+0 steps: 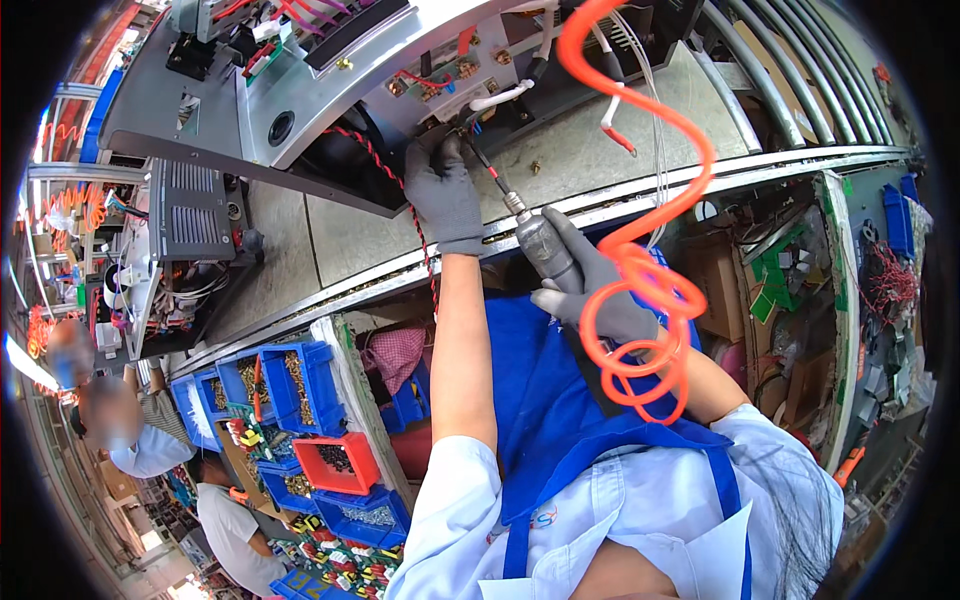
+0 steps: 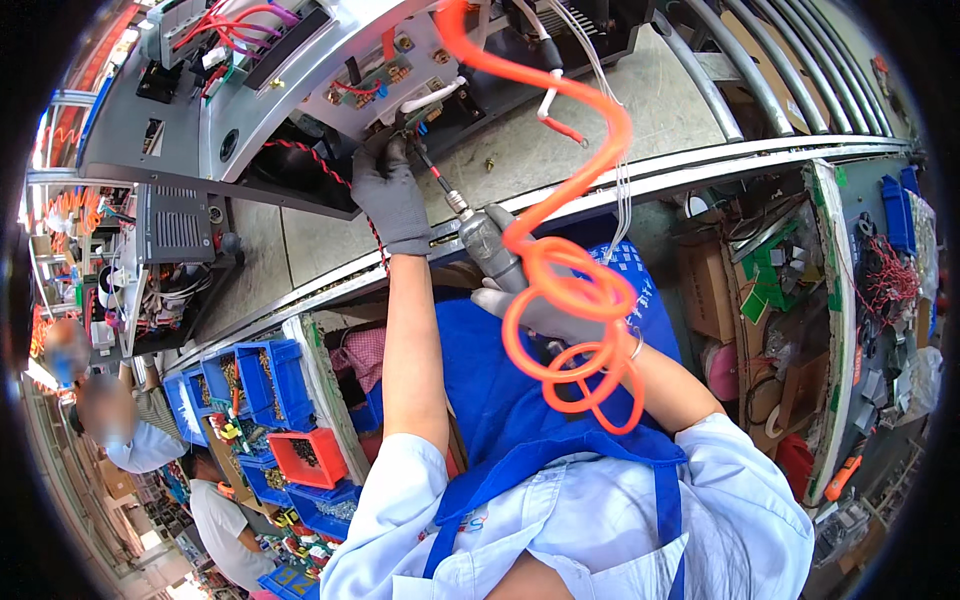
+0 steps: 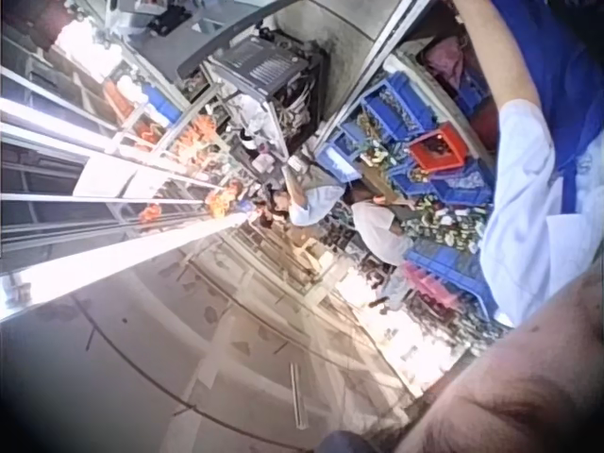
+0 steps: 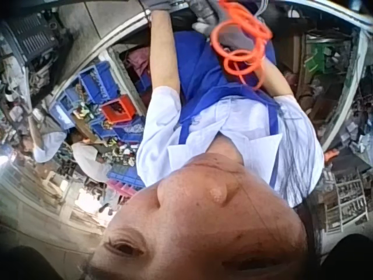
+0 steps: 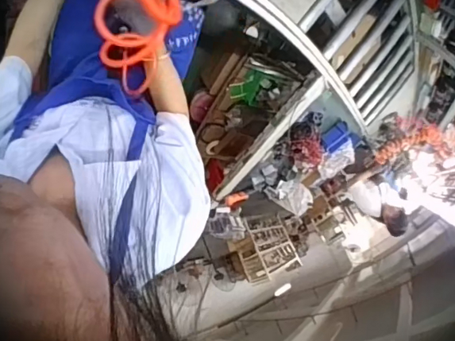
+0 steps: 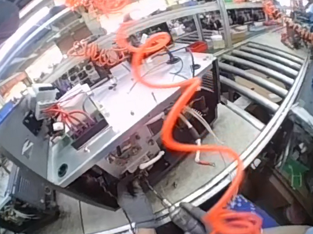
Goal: Assemble internal components and wiring of an electronic power supply unit on an assembly line.
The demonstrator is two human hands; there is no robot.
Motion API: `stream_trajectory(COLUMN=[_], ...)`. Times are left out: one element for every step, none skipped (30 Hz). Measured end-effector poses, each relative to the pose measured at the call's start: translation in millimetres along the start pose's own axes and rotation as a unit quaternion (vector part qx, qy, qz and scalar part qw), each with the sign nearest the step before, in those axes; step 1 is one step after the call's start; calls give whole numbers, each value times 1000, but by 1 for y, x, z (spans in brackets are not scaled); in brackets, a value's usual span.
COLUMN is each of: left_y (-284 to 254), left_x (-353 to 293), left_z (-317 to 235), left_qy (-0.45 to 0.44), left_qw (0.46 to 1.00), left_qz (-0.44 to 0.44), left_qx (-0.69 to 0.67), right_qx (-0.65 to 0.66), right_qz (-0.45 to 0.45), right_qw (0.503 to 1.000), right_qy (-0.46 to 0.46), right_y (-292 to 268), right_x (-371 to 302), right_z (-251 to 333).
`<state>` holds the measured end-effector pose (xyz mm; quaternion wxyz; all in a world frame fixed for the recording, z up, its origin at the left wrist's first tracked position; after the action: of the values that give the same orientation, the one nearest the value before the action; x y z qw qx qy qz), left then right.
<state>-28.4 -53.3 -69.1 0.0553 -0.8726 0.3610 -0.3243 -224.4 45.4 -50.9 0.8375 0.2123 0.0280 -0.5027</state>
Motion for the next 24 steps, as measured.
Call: stream_trajectory(left_y=[0, -1, -1, 1, 4, 3, 2, 1, 2, 3, 5, 1, 2, 2, 2, 2, 2, 2, 1, 0, 0, 0, 1, 0], left_x=[0, 0, 0, -1, -2, -2, -2, -2, -2, -2, -2, -3, -4, -5, -4, -3, -3, -2, 0, 1, 3, 4, 4, 5], left_z=[-1, -1, 0, -1, -1, -3, -4, -5, -7, -8, -7, 0, 2, 1, -5, -9, -9, -9, -9, -9, -11, -11, -11, -9], left_qy=[1, 0, 3, 6, 5, 18, 31, 30, 16, 1, 0, -1, -2, -5, 34, 72, 69, 59, 49, 46, 28, 9, 6, -3], left_qw=[1000, 1000, 1000, 1000, 1000, 1000, 999, 999, 999, 1000, 999, 999, 998, 998, 993, 983, 983, 987, 990, 989, 992, 995, 995, 996], left_qz=[-14, -16, -20, -23, -22, -24, -27, -29, -30, -31, -35, -46, -53, -58, -78, -97, -101, -97, -94, -98, -84, -70, -72, -67], left_qx=[9, 9, 5, -1, -4, 2, 8, 9, 5, 1, 1, 12, 16, 18, 78, 138, 138, 117, 96, 96, 86, 76, 74, 59], right_qx=[-55, -109, -163, -217, -270, -293, -293, -319, -346, -284, 15, 88, 155, 184, 200, 212, 223, 219, 263, 306, 303, 365, 426, 425], right_qz=[3, 6, 8, 7, 7, -10, -8, -13, -18, -5, 26, 36, 37, 45, 53, 57, 62, 64, 74, 83, 82, 105, 127, 121], right_qw=[998, 991, 980, 965, 945, 931, 930, 916, 899, 935, 980, 994, 983, 978, 975, 972, 968, 969, 957, 944, 945, 918, 887, 887], right_qy=[-37, -75, -112, -149, -184, -220, -219, -242, -267, -213, -199, -54, 91, 82, 83, 89, 95, 97, 96, 94, 96, 110, 124, 130], right_y=[-3, -6, -10, -16, -20, -18, -20, -21, -21, -21, -15, -4, 3, 2, 3, 3, 2, 3, 4, 4, 1, -1, -4, -2], right_x=[1, 2, 4, 6, 7, 10, 9, 7, 6, 9, 10, 5, -4, -6, -8, -9, -10, -11, -12, -11, -10, -9, -8, -8], right_z=[-2, -5, -10, -16, -23, -28, -30, -28, -22, -20, -24, -10, 7, 8, 12, 17, 20, 19, 18, 17, 13, 9, 6, 6])
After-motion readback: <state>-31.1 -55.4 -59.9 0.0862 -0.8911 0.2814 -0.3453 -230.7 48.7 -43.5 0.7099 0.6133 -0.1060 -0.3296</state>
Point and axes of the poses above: each hand's wrist, its own x-axis towards the middle knuckle, its own y-axis out of the palm, z = x × y, the point moved 2 cm from there along x, towards the middle knuckle, and after that the axes turned 8 degrees about x, right-handed, at the moved point
